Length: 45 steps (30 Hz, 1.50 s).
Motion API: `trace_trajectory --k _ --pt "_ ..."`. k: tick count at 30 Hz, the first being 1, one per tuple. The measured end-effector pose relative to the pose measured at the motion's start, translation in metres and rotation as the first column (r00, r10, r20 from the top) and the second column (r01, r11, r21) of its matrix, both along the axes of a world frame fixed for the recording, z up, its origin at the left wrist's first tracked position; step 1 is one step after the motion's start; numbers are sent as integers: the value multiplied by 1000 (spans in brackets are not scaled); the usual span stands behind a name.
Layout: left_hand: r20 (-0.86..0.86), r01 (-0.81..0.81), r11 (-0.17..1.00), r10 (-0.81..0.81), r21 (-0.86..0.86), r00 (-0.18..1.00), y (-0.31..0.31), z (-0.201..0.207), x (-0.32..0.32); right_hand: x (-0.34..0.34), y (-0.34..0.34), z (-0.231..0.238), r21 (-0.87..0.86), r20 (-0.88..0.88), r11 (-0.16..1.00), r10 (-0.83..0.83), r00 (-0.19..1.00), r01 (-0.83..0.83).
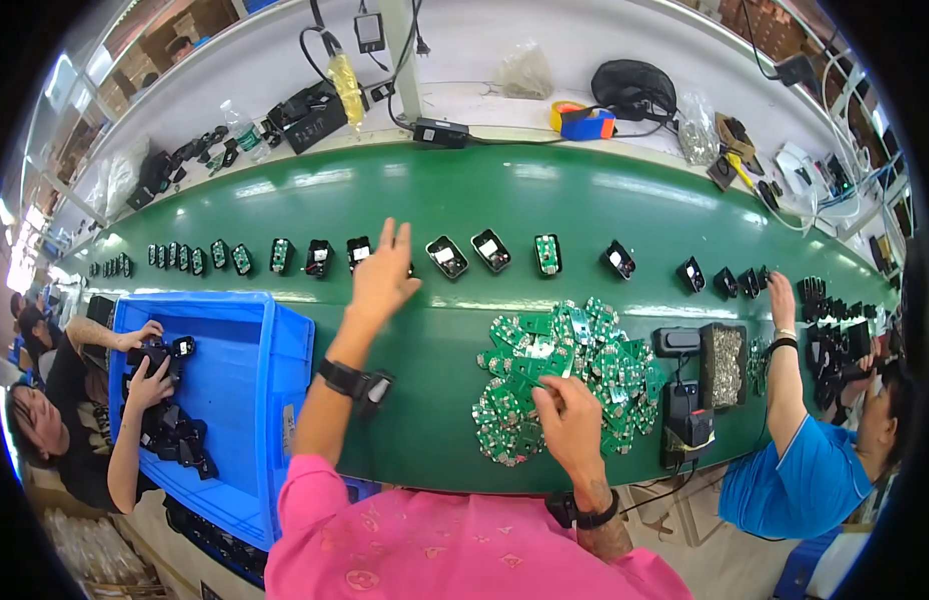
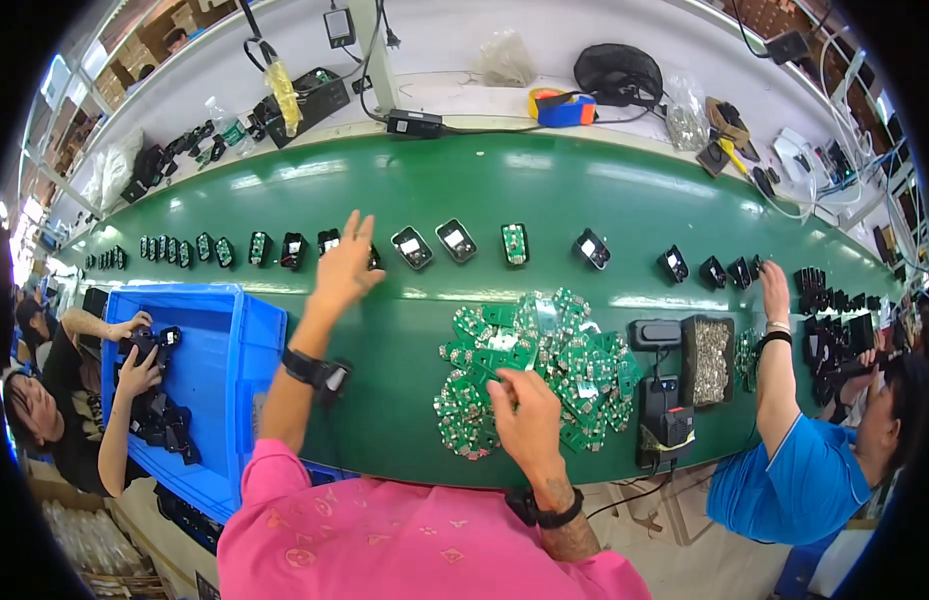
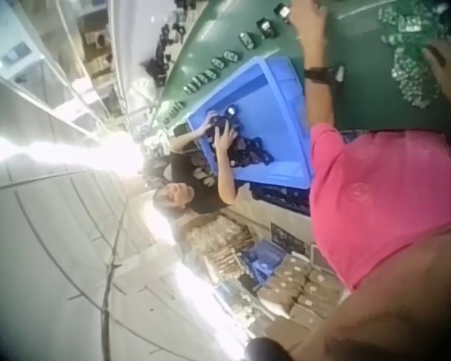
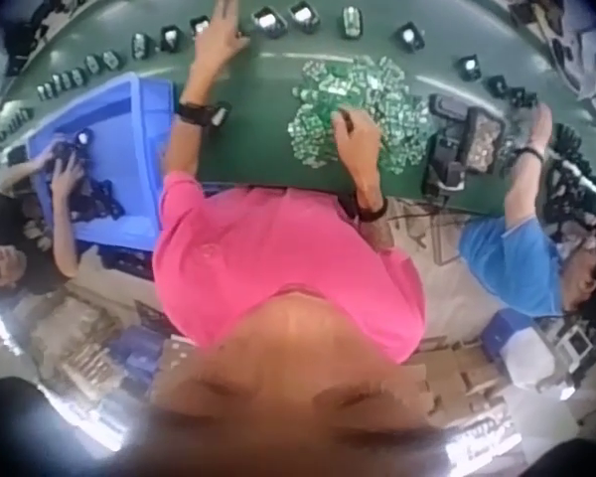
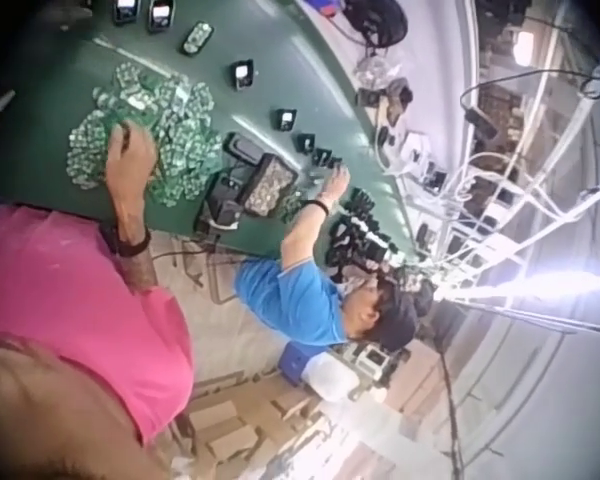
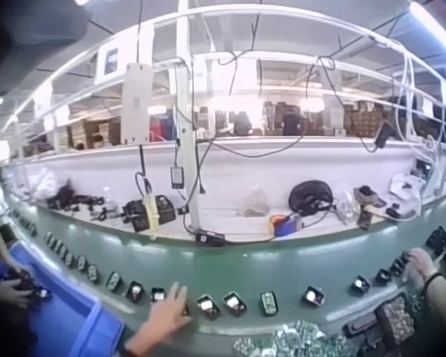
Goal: The person assembles electronic devices by hand, picking up a circuit board and a black plastic housing, fitting the board into the housing, and placing the assembled unit onto the conveyor belt.
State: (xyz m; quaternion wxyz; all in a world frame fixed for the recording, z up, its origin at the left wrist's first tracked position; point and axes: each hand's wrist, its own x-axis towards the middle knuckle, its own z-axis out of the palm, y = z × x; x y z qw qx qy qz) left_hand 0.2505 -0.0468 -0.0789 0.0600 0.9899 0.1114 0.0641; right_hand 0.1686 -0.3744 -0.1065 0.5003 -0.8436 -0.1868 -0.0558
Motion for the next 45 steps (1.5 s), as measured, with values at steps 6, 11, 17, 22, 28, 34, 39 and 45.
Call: trace_trajectory --k 6,11,17,22,28,34,39,45 --pt "12 10 1000 -11 25 1000 28 -15 3 29 43 4 -281 199 957 138 970 -78" --pt "216 93 986 -61 -141 974 -14 4 -37 48 73 -10 -568 125 810 261 957 -146" --pt "310 309 138 -15 -941 951 -47 -37 -107 61 80 -15 -509 173 845 284 943 -161" --pt "149 136 -456 8 -880 989 -83 -43 -138 68 78 -9 -265 88 940 244 966 -213" --pt "122 133 350 -54 -927 991 -107 -30 -133 56 68 5 383 -367 918 250 896 -99" --pt "66 61 461 -5 -885 998 -109 -19 -125 41 59 24 430 -398 899 272 876 -84" --pt "30 25 477 3 -879 1000 -112 -22 -125 35 57 31 373 -373 919 274 886 -127" --pt "103 88 95 157 -992 982 -113 -41 -127 23 59 30 136 83 961 231 969 -240"
